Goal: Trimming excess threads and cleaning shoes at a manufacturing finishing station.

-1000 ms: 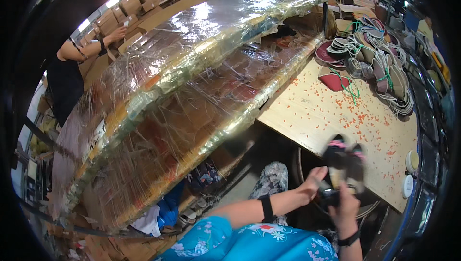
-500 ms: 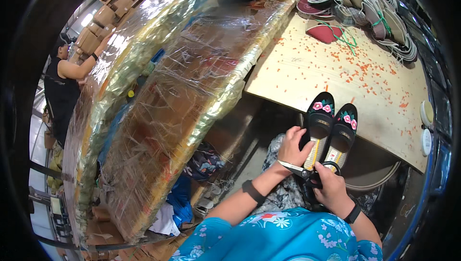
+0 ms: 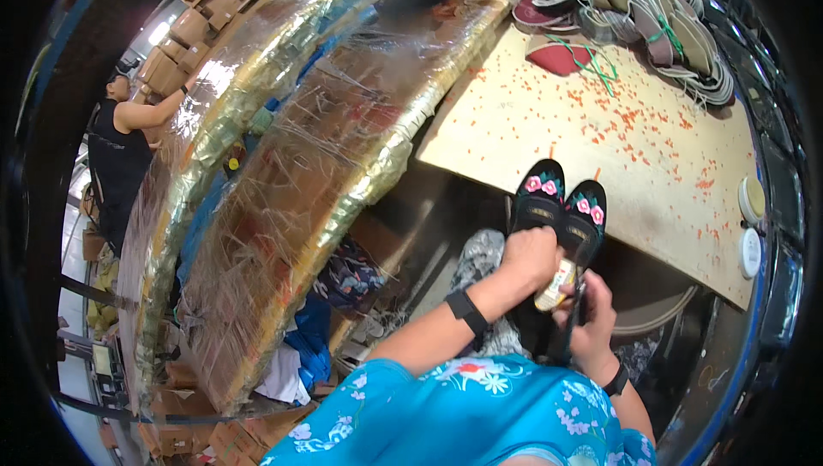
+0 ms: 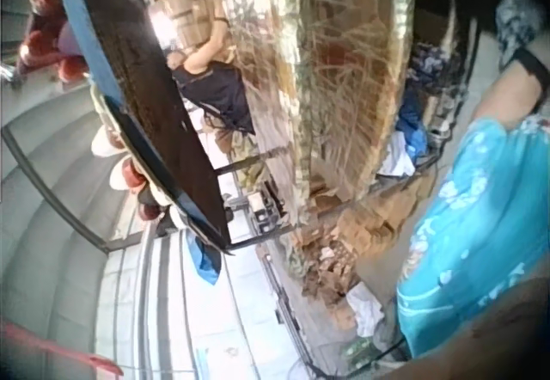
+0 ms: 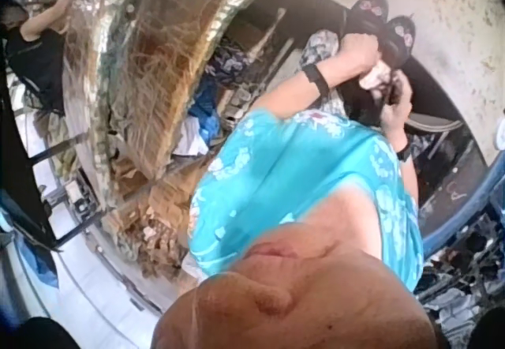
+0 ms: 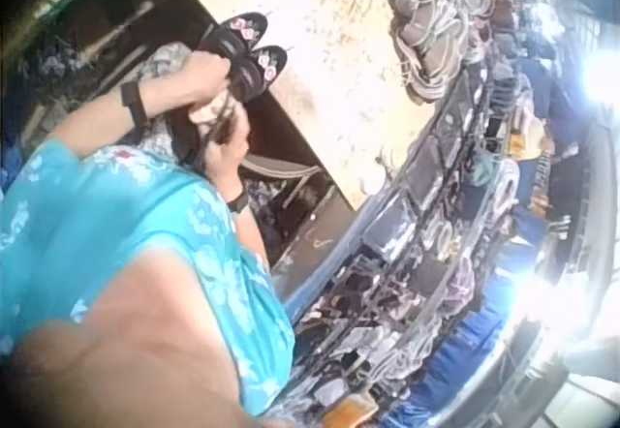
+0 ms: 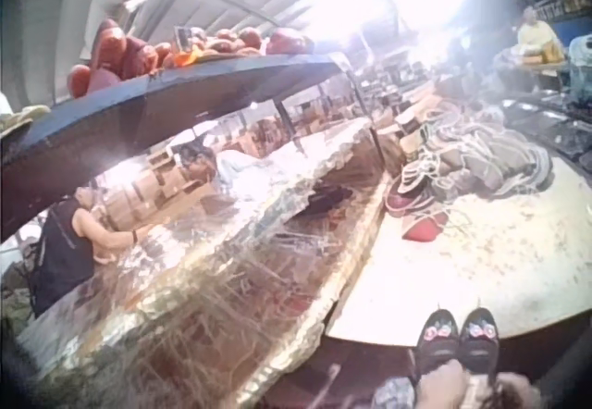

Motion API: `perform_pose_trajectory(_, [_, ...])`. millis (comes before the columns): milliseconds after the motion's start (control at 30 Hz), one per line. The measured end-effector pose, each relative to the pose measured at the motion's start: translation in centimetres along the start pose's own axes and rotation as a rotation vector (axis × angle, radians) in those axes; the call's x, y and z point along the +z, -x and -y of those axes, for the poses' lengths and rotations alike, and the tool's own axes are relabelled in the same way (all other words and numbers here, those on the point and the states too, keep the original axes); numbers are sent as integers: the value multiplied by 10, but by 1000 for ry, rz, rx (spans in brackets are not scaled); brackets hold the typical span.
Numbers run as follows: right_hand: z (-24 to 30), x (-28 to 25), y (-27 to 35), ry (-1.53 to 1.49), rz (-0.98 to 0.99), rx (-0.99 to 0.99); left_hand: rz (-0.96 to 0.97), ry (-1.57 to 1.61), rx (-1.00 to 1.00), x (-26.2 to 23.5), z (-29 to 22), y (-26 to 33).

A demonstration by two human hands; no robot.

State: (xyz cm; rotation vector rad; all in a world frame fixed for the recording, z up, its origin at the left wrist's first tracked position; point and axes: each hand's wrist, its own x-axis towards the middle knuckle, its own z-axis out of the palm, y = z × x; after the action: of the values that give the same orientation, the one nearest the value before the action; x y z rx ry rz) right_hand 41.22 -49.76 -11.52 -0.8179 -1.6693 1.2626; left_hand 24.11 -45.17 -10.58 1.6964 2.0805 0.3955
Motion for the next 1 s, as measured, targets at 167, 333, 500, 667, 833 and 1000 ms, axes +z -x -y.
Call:
perform_pose_trajectory(167, [33,-47,-20,-384,-122,550,-123,111,56,-22,10,13])
perform_pose_trajectory(333, [23,-65,-25,-276,94,751,183,1076,79,-50,70,34])
perform_pose_trajectory(500, [29,-49,-26,193,95,371,327,1434,-210,-58,75,68])
perform_pose_trajectory(667, [46,-48,-30,407,5,171,447,1468,-174,-64,54,94])
perform_pose_trajectory(833, [34,-43,-22,523,6,182,528,1455,-256,-56,65,84])
perform_pose_trajectory(1000, [15,-41,-12,454,27,344,545,1187,-192,-47,63,69])
